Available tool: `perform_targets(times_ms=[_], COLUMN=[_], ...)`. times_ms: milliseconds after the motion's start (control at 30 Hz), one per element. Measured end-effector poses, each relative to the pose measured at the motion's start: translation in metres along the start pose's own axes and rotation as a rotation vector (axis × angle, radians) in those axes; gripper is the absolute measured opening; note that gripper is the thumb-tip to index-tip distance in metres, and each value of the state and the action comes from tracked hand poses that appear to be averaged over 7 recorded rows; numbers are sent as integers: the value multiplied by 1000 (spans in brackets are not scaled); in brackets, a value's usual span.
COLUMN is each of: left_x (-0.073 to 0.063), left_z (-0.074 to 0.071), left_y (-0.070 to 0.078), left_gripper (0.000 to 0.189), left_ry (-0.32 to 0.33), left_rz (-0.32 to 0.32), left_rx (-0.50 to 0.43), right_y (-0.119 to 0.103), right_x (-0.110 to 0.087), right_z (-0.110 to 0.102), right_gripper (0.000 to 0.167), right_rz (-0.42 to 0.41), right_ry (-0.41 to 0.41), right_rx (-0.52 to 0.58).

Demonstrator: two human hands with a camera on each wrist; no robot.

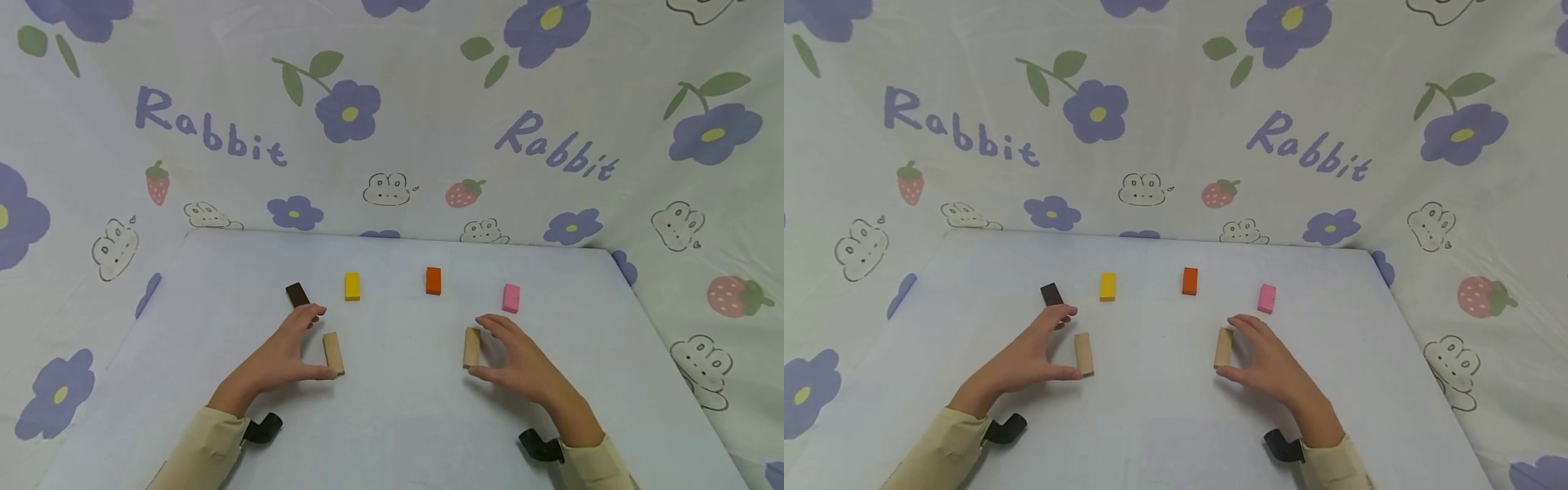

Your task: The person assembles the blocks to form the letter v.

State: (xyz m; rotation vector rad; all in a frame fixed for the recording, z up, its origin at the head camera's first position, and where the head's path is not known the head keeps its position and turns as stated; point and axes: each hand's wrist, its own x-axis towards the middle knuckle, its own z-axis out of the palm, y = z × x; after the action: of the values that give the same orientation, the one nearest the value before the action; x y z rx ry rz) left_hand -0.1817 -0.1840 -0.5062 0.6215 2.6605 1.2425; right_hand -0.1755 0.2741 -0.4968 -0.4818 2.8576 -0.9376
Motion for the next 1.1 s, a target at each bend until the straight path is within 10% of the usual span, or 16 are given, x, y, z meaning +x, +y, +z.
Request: perform_targets(times_ms=[1100], left_x=[6], left_z=[9], left_y=[-9], left_gripper=[82], left_ry=[-56], left_rz=[56], left_rx=[105], right_y=[5], right_x=[7], right_z=[3], right_gripper=[73], right_rz=[-45], right_ry=[-18], right_rx=[12])
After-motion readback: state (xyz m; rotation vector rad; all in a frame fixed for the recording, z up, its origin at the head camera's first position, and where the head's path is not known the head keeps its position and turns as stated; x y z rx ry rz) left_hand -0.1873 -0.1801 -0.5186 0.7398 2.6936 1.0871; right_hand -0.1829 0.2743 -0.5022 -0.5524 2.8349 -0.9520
